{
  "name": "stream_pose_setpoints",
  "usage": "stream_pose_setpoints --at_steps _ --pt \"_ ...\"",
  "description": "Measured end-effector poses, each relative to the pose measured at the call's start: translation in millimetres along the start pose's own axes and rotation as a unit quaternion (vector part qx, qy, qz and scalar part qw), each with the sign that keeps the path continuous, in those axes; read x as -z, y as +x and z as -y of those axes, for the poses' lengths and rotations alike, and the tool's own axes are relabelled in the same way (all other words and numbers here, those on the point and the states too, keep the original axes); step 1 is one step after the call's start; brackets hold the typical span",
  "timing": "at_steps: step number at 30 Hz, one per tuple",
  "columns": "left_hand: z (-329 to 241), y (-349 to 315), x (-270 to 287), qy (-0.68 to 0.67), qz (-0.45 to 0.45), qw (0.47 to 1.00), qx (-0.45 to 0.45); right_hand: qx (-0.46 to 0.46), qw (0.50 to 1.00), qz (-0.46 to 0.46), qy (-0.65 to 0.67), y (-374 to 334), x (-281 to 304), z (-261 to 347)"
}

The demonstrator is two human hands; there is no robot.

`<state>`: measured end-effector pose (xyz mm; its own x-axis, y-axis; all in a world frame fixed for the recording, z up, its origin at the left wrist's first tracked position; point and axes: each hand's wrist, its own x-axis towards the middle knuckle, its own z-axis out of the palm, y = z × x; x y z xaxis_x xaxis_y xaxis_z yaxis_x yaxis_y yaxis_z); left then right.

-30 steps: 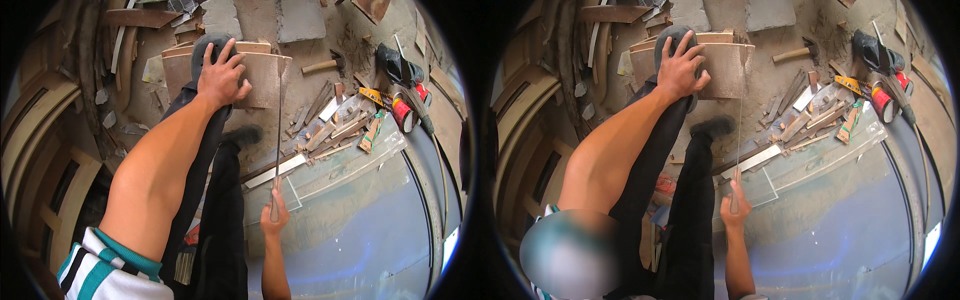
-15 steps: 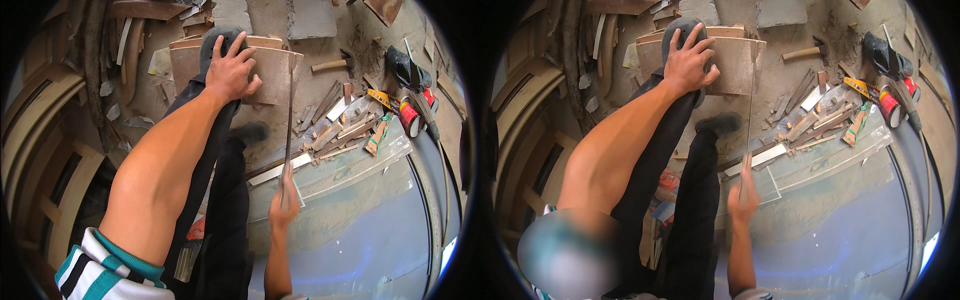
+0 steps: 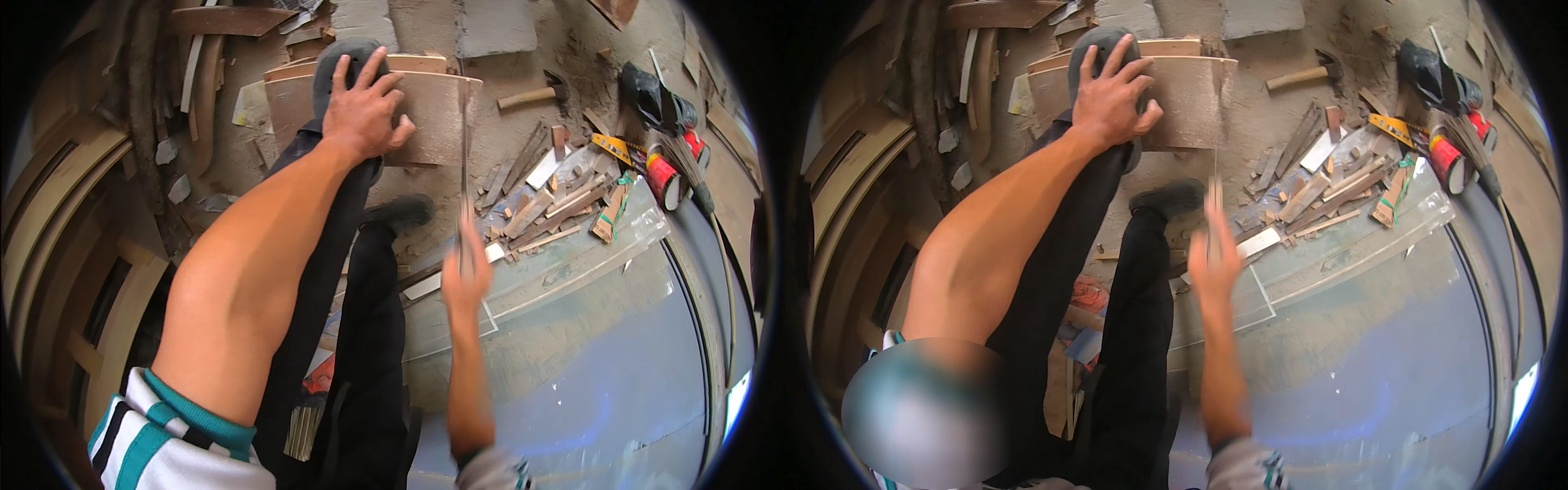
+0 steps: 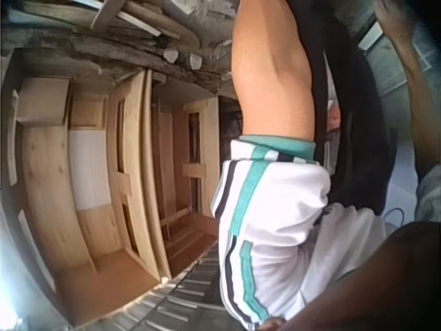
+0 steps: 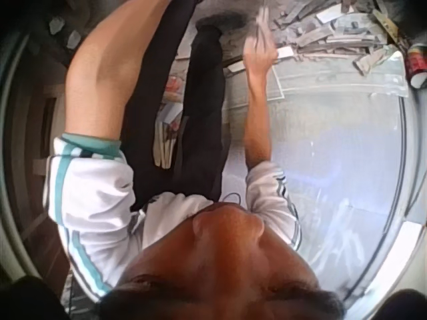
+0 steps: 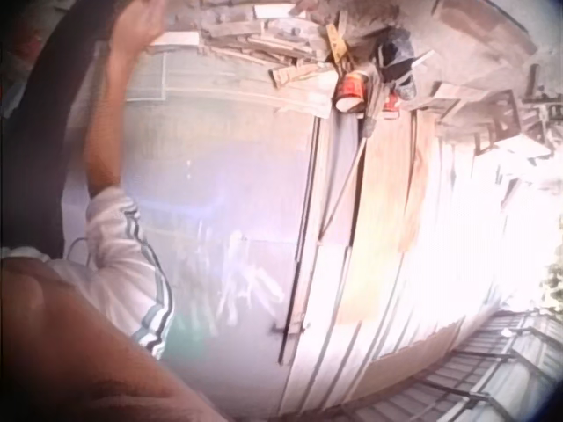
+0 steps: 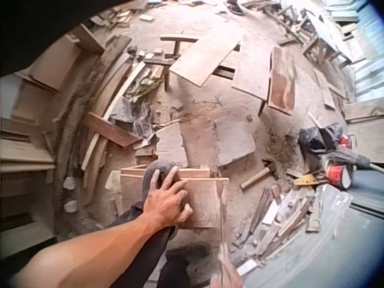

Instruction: The person uses a hand saw to cut a rectangular piece of wood while sitting on the floor. They hold the wood steady with their left hand and saw with their right hand, eventually separating the piece into two parts.

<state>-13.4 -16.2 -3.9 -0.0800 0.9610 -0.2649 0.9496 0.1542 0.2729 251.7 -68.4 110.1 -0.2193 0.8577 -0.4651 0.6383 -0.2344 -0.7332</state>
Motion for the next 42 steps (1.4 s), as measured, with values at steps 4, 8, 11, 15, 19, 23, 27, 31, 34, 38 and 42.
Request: stream_pose_setpoints --at_steps 4,8,11,15,19,23,27,31,34,38,42 --pt "-8.8 9.1 -3.9 0.007 -0.004 1.000 -0.024 -0.009 0.998 -0.044 0.048 80.2 -23.2 0.2" --pt "7.6 -8.8 -1.4 0.022 0.003 1.000 0.007 -0.047 0.999 0.018 0.016 -50.7 20.5 34.9" --pt "3.3 -5.4 -2.4 0.009 -0.011 1.000 0.000 -0.028 0.993 -0.016 0.110 -60.2 33.5 46.1" --pt "-14.4 5.1 -4.9 -0.007 -0.024 0.999 -0.033 -0.023 0.999 -0.020 0.030 96.9 -17.0 -9.3" --pt "3.1 -7.8 -5.3 0.009 -0.018 1.000 -0.011 -0.002 1.000 -0.012 -0.003 36.0 -8.6 23.7" --pt "10.4 -5.8 -2.1 0.022 -0.021 1.000 0.000 -0.034 0.993 -0.025 0.114 -78.6 25.9 44.8" --pt "-8.0 1.1 -3.1 0.005 -0.009 1.000 -0.015 -0.009 0.999 -0.031 0.035 73.9 -21.4 2.6" --pt "-6.5 2.8 -3.2 0.009 0.010 1.000 -0.015 -0.001 0.998 -0.051 0.038 73.4 -25.3 2.5" --pt "7.9 -9.5 -1.5 0.012 0.016 1.000 0.001 0.007 1.000 -0.017 -0.006 -80.0 18.4 27.3" --pt "5.1 -7.6 0.0 0.012 -0.006 1.000 -0.006 -0.066 0.997 0.040 0.011 -127.1 37.5 42.0" --pt "-6.6 -6.1 -9.0 -0.004 -0.013 1.000 -0.026 0.036 0.993 0.109 -0.005 -158.4 -23.1 -8.0"
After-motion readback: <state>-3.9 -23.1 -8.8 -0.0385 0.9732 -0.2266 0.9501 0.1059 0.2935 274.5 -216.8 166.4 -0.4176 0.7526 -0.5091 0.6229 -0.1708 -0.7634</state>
